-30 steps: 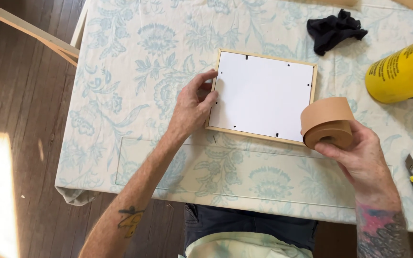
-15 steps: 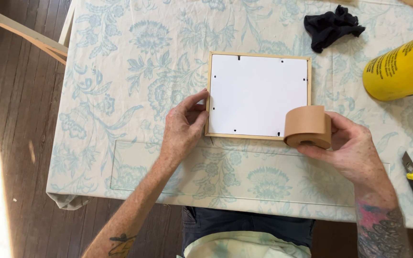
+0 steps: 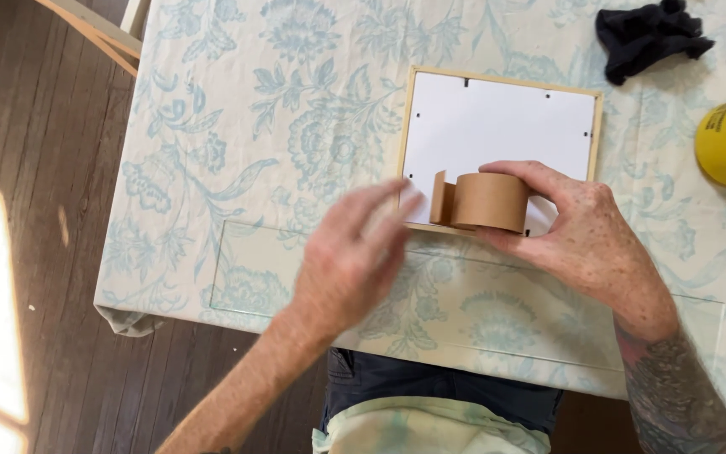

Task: Sealing the back of a picture frame using gummed paper tape, a utility knife, and a foam brush to apply water.

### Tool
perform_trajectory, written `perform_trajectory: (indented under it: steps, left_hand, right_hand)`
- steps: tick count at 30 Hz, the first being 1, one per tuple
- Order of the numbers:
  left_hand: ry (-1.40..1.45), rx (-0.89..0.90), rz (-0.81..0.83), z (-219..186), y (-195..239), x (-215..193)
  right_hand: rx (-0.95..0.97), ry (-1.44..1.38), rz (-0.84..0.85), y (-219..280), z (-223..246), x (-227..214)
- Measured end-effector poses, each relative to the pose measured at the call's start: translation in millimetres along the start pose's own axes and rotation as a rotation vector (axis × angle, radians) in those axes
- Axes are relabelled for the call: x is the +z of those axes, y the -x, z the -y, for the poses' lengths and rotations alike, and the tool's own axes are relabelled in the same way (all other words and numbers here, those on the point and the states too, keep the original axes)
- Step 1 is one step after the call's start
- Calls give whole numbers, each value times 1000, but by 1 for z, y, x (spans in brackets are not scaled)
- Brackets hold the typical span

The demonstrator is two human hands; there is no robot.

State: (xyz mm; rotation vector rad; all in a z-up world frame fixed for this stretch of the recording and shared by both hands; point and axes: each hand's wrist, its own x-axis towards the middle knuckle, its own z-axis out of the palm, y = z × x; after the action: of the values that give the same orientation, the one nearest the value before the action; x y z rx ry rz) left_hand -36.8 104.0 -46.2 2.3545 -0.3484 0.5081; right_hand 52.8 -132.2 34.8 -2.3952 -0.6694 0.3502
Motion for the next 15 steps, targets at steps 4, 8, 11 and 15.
perform_trajectory:
  steps: [4, 8, 11, 15]
  left_hand:
    - [-301, 409, 7, -19, -7, -9]
    - [-388, 418, 27, 0, -5, 20]
    - [-300, 354, -84, -8, -14, -3]
    - [-408, 274, -32, -9, 0, 2]
  right_hand:
    - [11, -7, 37, -6, 4, 4]
    - [-16, 25, 34, -4, 1, 4]
    - [-42, 77, 8, -1, -6, 3]
    - [42, 42, 14, 3, -5, 3]
